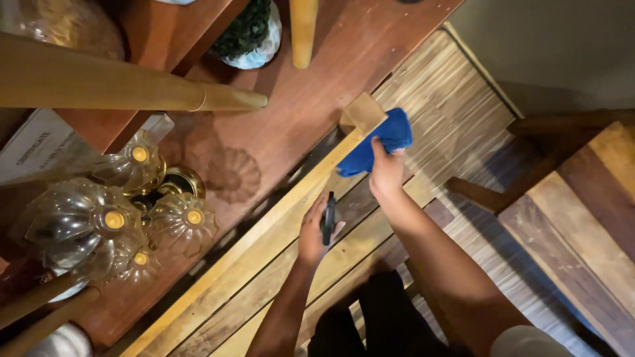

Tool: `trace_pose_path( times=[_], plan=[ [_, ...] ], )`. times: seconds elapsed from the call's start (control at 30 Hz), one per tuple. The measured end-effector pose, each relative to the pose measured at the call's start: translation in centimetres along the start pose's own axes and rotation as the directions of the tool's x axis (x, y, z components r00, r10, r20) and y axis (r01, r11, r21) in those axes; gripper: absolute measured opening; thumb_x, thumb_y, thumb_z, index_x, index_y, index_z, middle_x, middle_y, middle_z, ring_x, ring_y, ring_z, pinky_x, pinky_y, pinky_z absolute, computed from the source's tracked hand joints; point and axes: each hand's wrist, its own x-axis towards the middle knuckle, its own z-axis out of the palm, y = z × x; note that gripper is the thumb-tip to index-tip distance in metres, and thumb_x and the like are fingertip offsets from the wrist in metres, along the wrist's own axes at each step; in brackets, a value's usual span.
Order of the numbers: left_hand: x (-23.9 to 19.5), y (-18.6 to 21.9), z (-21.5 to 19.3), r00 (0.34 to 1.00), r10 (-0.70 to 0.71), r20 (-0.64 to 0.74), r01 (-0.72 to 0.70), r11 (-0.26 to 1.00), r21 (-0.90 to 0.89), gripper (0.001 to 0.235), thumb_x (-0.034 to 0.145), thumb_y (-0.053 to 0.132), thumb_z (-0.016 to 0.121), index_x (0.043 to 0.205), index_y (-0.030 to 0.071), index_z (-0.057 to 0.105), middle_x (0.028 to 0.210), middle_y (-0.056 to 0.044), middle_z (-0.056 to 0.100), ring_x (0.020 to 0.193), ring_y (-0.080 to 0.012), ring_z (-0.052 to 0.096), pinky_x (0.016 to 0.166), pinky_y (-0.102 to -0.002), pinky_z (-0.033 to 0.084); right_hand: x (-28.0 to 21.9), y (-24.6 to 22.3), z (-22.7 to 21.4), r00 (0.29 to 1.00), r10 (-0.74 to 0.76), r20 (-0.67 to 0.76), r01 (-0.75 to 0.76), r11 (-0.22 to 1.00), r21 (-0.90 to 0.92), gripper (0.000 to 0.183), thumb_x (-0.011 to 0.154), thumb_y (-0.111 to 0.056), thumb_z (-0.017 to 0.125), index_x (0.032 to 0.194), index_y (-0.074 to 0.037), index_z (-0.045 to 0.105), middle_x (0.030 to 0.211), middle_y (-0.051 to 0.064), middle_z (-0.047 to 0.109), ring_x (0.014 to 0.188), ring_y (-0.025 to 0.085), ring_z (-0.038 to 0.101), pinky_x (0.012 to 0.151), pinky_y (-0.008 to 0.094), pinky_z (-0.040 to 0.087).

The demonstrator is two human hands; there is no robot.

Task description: Clean and wipe a wooden bench using a spray bottle and a blue cloth.

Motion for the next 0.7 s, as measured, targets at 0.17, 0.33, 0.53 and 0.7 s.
trace_pose_path(
  times=[0.17, 0.33, 0.53, 0.7],
  plan=[
    [-0.9, -2.7, 0.7, 0.997, -0.071, 0.017, 0.073, 0.982, -0.172, 0.088, 0.071, 0.010, 0.090, 0.149, 0.005, 0.048, 0.146, -0.018, 0.058, 0.132, -0.0348, 0.057, 0.111, -0.040, 0.046, 1.7, 1.7, -0.2, 0.994, -0.022, -0.110, 0.010, 0.994, -0.112, 0.046, 0.096, 0.001, 0.065, 0.139, -0.008, 0.054, 0.131, 0.005, 0.067, 0.119, 0.019, 0.064, 0.105, 0.035, 0.052],
    [-2.2, -7.6, 4.2, 0.982, -0.142, 0.124, 0.170, 0.951, -0.257, 0.088, 0.071, 0.006, 0.091, 0.149, 0.006, 0.051, 0.140, -0.016, 0.065, 0.125, -0.0285, 0.066, 0.107, -0.036, 0.053, 5.4, 9.1, -4.9, 0.974, 0.083, -0.213, -0.120, 0.978, -0.171, 0.046, 0.095, -0.006, 0.068, 0.138, -0.009, 0.052, 0.129, 0.007, 0.067, 0.116, 0.022, 0.066, 0.098, 0.038, 0.056],
    [-5.0, -15.7, 10.5, 0.705, -0.379, 0.600, 0.584, -0.170, -0.794, 0.050, 0.104, 0.030, 0.061, 0.144, -0.001, 0.057, 0.135, -0.020, 0.063, 0.110, -0.0303, 0.068, 0.101, -0.045, 0.058, 8.6, 14.9, -8.4, 0.968, 0.209, -0.141, -0.187, 0.970, 0.159, 0.042, 0.106, -0.032, 0.048, 0.138, -0.006, 0.056, 0.132, 0.014, 0.065, 0.118, 0.031, 0.065, 0.100, 0.045, 0.056],
    [-4.4, -15.1, 9.2, 0.788, -0.359, 0.500, 0.498, -0.106, -0.861, 0.051, 0.106, 0.034, 0.054, 0.146, 0.003, 0.049, 0.137, -0.018, 0.061, 0.113, -0.0319, 0.067, 0.095, -0.050, 0.057, 8.5, 12.7, -6.6, 0.945, 0.207, 0.255, -0.317, 0.778, 0.543, 0.058, 0.098, -0.046, 0.044, 0.137, -0.004, 0.053, 0.133, 0.018, 0.062, 0.121, 0.036, 0.063, 0.106, 0.049, 0.052]
  ],
)
